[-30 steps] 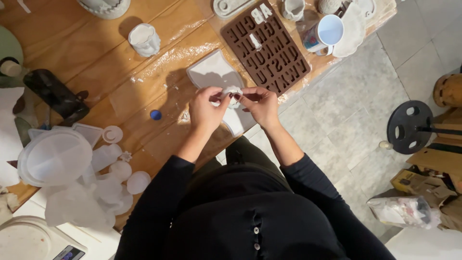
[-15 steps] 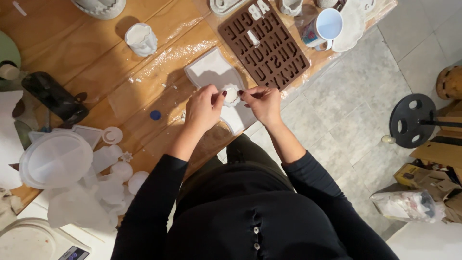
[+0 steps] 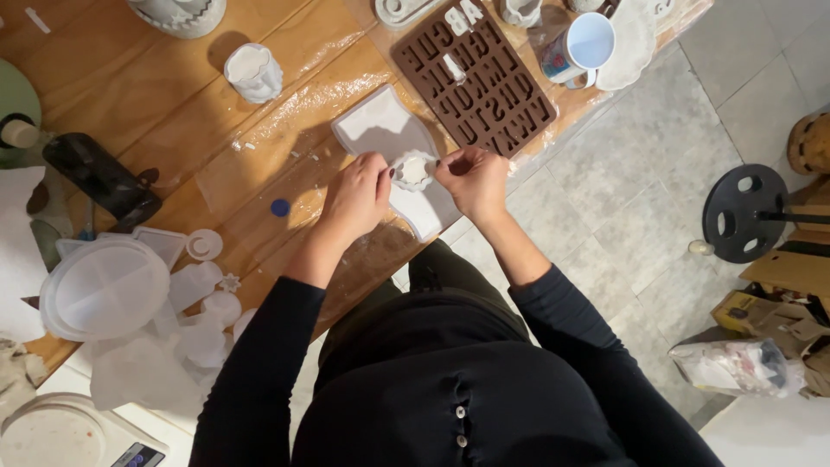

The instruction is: The person is preparing and inspecting various silicone molds on a workbench for candle or soap making.

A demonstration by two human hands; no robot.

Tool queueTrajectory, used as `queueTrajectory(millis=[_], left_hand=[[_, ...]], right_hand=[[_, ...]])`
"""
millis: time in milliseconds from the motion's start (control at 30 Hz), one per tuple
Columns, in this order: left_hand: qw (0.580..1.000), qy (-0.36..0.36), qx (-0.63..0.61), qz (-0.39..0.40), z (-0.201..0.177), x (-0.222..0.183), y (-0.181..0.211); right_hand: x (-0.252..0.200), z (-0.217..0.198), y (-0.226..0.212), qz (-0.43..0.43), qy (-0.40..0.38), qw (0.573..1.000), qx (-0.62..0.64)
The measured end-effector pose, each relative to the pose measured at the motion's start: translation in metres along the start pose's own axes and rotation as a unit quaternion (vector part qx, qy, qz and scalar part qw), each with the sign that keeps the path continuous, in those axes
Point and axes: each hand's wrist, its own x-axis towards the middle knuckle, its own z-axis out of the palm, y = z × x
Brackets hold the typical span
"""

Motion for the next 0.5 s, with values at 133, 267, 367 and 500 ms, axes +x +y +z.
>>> queueTrajectory(millis=[133, 267, 367, 500], left_hand=[[1.000, 0.010, -0.010, 0.013, -0.005, -0.004, -0.008], [1.000, 0.023, -0.016, 0.005, -0.004, -0.012, -0.018], [0.999, 0.019, -0.038, 0.006, -0.003, -0.013, -0.021], [0.986, -0.021, -0.163, -0.041, -0.005, -0.011, -0.004]], right_hand=[[0.002, -0.001, 0.008, -0.031, 0.026, 0.999, -0.033], [0.002, -0.006, 0.019, -0.054, 0.029, 0.997, -0.052], [0.002, -0.006, 0.013, -0.062, 0.019, 0.997, -0.036], [0.008, -0.013, 0.009, -0.052, -0.072, 0.991, 0.104]])
